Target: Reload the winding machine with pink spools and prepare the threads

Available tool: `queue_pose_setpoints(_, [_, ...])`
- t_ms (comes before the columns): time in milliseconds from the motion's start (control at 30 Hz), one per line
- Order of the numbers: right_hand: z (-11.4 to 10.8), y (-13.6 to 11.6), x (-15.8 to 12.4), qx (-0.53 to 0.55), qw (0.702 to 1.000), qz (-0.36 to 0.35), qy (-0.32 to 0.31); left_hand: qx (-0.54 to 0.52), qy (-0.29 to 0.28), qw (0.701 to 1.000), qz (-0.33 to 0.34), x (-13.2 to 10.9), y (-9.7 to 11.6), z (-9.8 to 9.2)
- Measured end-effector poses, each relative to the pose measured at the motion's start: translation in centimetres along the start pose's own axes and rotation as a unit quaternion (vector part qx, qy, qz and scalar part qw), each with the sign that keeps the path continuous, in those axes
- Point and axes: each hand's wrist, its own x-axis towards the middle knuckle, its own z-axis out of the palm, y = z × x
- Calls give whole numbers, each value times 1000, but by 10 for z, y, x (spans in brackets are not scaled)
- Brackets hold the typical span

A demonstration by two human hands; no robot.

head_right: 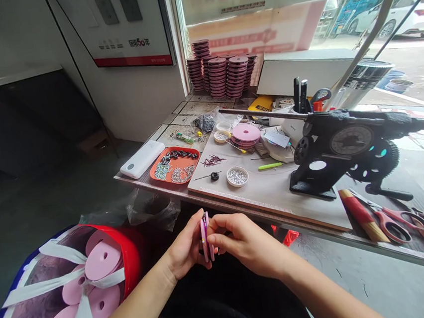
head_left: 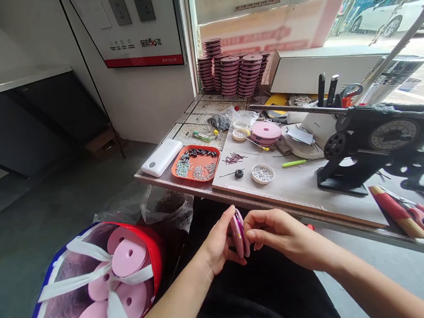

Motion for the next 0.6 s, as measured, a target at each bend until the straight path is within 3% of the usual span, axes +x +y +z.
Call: queue_pose_setpoints(600, [13,10,-1,-118,987,-45,99,-23,46,998,40,-8,-2,2])
